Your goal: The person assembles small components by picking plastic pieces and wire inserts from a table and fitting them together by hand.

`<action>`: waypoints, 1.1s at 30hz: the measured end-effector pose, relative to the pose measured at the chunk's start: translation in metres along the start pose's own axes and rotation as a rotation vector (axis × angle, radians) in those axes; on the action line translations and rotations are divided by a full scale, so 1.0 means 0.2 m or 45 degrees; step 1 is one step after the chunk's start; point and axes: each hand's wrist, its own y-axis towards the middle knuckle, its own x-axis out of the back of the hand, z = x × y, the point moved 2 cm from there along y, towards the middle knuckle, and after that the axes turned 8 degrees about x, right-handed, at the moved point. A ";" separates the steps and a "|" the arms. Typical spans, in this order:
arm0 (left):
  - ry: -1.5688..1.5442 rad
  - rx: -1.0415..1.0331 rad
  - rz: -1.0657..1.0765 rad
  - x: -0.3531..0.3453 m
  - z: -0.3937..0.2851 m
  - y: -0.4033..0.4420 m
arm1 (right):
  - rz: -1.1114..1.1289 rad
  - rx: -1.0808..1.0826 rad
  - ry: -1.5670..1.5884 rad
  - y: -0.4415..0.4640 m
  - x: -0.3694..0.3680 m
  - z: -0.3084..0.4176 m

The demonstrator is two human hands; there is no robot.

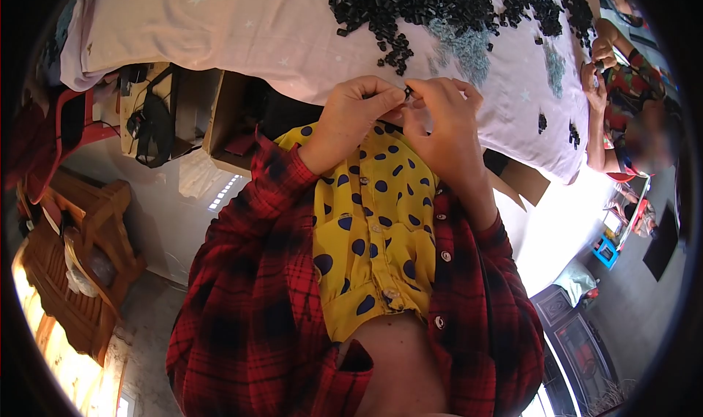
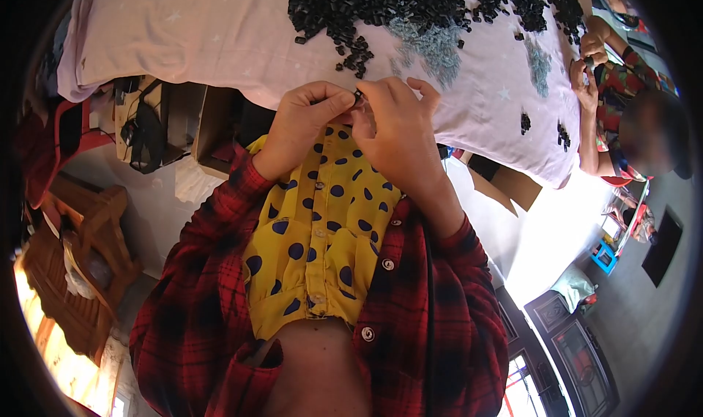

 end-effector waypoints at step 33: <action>-0.214 0.008 -0.039 -0.03 0.03 0.02 | -0.003 -0.019 0.004 0.00 -0.02 -0.03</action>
